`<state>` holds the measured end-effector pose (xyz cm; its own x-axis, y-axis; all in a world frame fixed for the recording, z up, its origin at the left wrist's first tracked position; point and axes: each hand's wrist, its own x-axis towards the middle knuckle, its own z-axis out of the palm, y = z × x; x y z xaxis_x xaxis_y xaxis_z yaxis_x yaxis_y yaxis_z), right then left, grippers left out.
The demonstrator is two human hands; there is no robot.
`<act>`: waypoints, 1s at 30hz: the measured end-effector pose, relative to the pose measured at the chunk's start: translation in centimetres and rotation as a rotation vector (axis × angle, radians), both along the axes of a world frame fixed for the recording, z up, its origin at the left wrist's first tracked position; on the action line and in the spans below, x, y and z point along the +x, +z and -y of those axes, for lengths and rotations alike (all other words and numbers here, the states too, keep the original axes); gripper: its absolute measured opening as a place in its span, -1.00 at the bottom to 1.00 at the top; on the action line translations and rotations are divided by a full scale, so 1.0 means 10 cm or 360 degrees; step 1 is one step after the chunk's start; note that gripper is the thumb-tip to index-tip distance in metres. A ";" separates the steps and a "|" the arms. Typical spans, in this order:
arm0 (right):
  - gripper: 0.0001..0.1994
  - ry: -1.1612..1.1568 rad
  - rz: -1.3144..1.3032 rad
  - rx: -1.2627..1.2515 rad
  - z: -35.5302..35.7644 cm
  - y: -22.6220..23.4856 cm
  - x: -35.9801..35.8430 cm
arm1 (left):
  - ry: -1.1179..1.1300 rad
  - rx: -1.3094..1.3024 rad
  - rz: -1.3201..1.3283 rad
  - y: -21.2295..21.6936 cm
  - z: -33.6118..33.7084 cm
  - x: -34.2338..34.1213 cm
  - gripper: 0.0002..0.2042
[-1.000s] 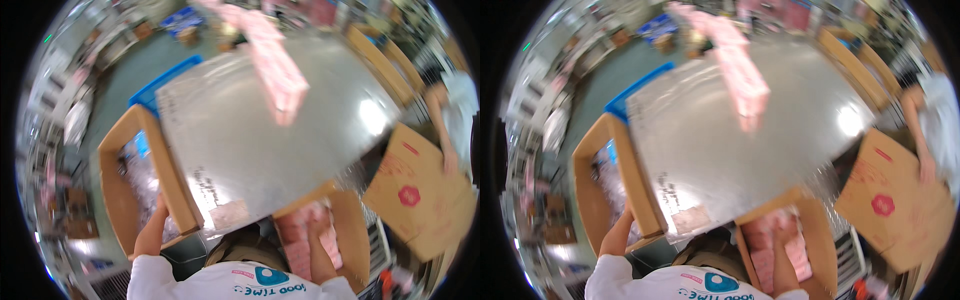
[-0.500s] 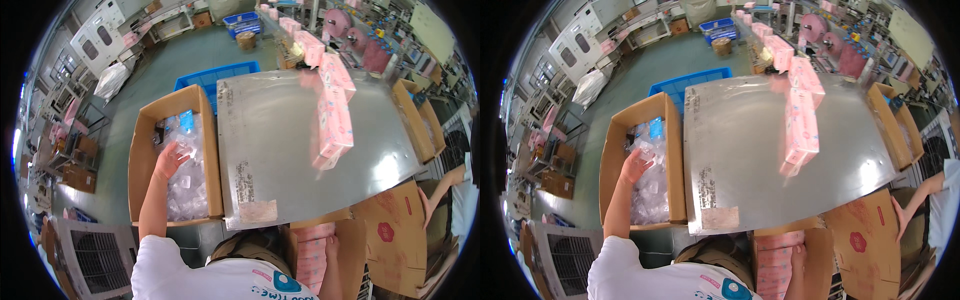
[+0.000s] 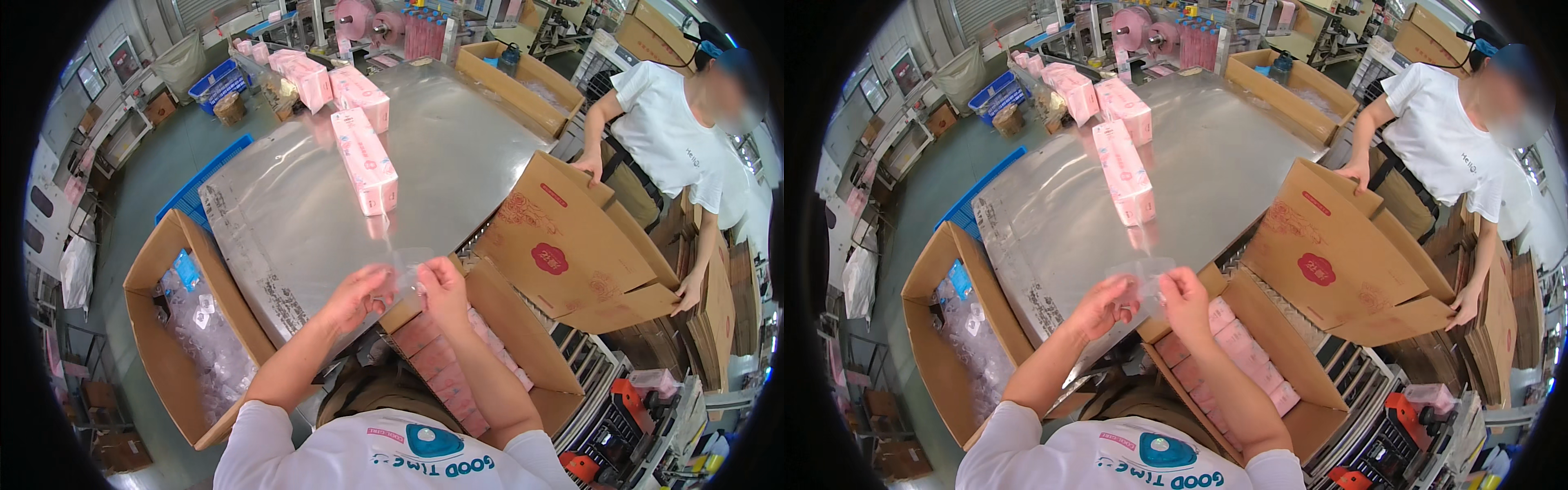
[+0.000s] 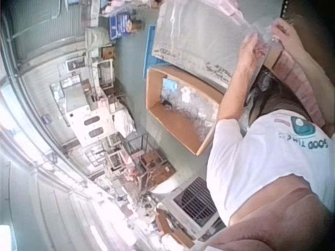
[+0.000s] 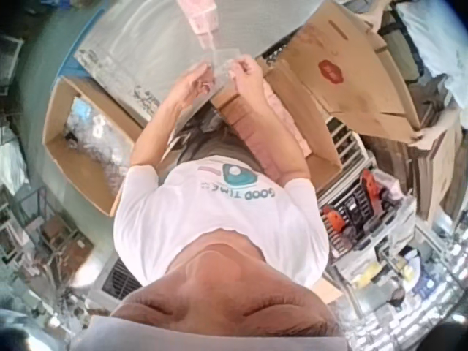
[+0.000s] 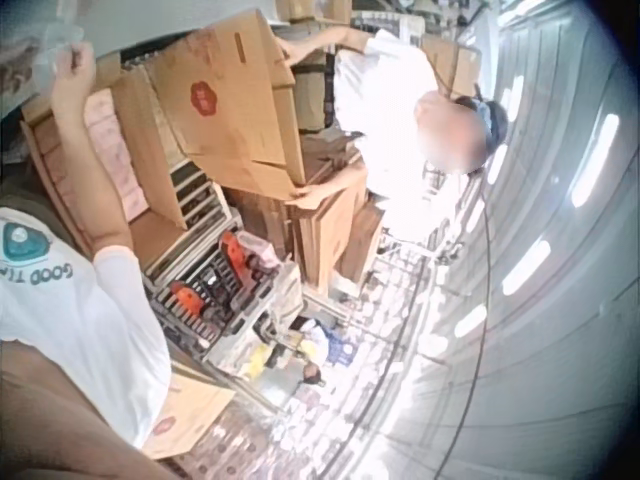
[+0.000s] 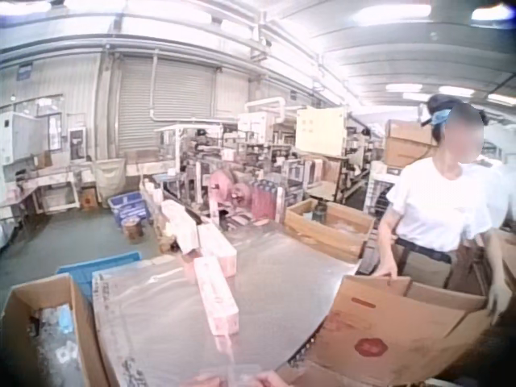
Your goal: The person packs stacks of pink tissue packages into cardboard boxes by hand and moves the filled boxes onto a conveyor belt.
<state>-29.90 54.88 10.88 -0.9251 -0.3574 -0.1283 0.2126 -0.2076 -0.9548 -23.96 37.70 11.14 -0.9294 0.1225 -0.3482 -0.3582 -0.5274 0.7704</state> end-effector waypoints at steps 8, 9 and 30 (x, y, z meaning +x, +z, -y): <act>-0.86 -0.0126 0.0104 0.0047 -0.37 -0.34 -0.06 | 0.0683 -0.0102 0.0085 -0.05 0.83 0.43 -0.67; -0.84 -0.0128 0.0145 0.0082 -0.42 -0.41 -0.08 | 0.0769 -0.0146 0.0134 0.00 1.02 0.51 -0.68; -0.71 0.1141 -0.0737 0.1975 -0.41 -0.06 -0.70 | -0.0050 -0.3475 0.1416 0.31 2.49 2.06 -0.36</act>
